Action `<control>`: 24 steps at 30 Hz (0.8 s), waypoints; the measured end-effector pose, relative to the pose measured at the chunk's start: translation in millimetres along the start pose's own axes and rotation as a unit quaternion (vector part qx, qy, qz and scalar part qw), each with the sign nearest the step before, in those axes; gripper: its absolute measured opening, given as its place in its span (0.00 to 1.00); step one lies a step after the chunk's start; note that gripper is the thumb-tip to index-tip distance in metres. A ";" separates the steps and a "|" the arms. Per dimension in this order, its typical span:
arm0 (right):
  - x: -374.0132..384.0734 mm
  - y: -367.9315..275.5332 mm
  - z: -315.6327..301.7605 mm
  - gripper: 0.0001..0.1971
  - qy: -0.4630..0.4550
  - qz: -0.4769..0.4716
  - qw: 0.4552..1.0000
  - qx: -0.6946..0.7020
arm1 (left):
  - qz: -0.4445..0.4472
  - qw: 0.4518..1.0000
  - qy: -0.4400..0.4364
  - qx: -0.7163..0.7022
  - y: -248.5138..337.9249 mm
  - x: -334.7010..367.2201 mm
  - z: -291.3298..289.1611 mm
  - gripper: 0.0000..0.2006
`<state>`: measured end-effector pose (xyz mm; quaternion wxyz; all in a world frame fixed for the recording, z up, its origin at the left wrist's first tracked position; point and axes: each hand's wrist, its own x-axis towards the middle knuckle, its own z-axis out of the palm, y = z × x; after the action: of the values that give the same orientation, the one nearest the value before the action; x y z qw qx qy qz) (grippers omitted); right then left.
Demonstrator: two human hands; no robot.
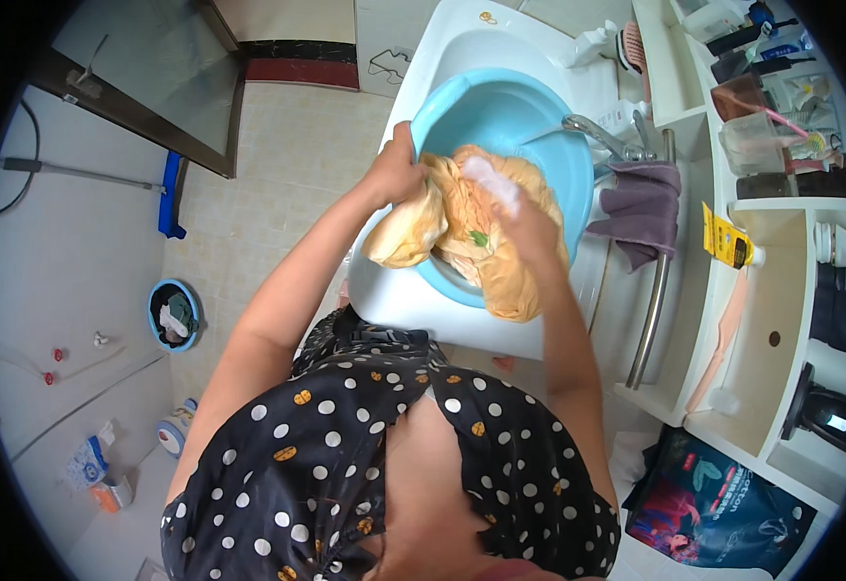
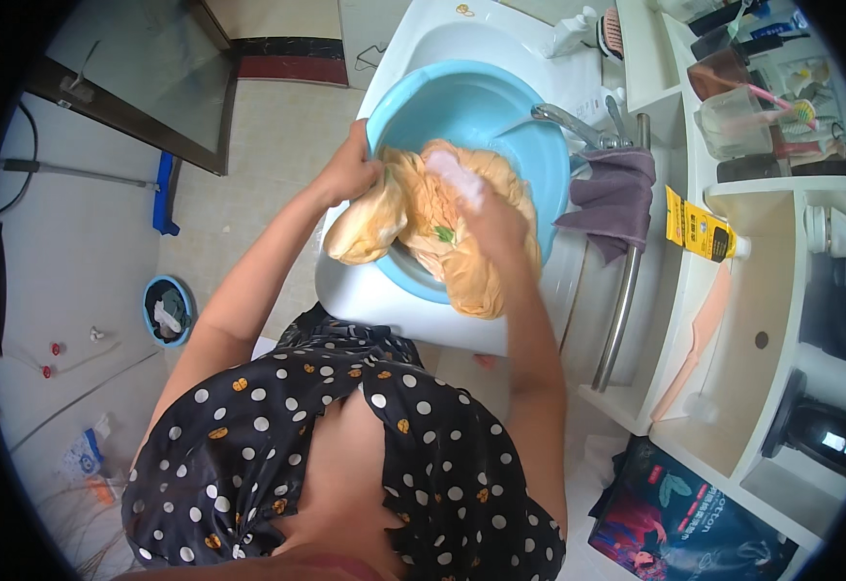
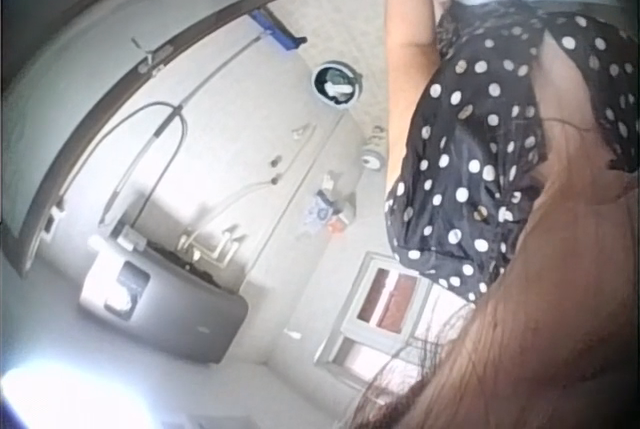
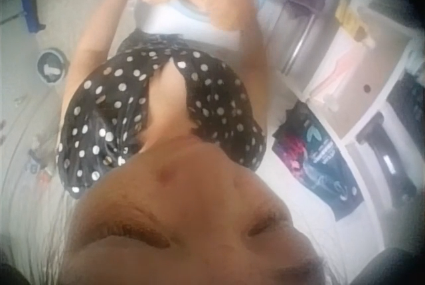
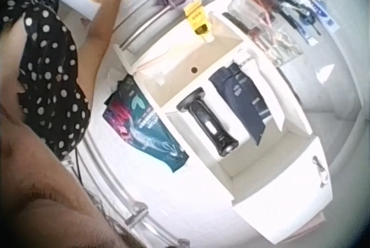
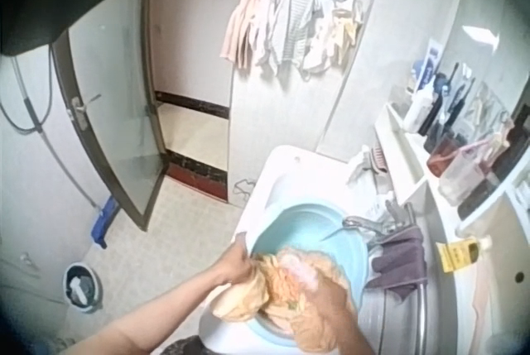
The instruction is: The person washes clothes by soaking and kneading them in a basin of water, pouring liquid from a bottle over the garments, and scrubbing the fabric by hand in the basin.
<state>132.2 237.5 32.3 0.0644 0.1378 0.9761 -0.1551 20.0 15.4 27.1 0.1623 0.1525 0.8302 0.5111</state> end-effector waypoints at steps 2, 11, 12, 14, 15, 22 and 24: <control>0.5 -23.3 23.7 0.27 -0.017 -0.042 0.998 -0.052 | 0.054 0.998 0.023 0.037 -3.6 -1.2 2.2 0.26; 79.7 -5.0 19.8 0.32 -0.016 -0.022 0.997 -0.070 | 0.050 0.996 0.001 0.069 3.1 1.6 1.8 0.23; 83.1 -8.2 12.4 0.34 -0.022 0.017 0.999 -0.033 | 0.058 0.996 0.003 0.071 2.8 2.8 1.2 0.23; 90.6 -3.3 10.1 0.34 -0.021 0.035 0.999 -0.016 | 0.070 0.995 0.005 0.071 4.4 6.6 1.8 0.23; 91.2 1.6 10.0 0.35 -0.021 0.059 0.998 0.004 | 0.048 0.997 -0.010 0.062 11.2 9.7 3.7 0.23; 1.4 -51.8 31.8 0.26 -0.034 -0.279 0.958 0.052 | -0.007 0.996 -0.031 0.078 15.1 4.0 -6.7 0.26; -7.5 -48.2 61.7 0.17 0.105 -0.322 0.941 0.014 | -0.004 0.997 -0.028 0.073 15.6 2.6 -6.8 0.26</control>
<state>130.6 171.8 -10.9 -0.0937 -0.1670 0.9674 -0.1659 16.1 17.8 43.7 0.1755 0.1750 0.8611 0.4439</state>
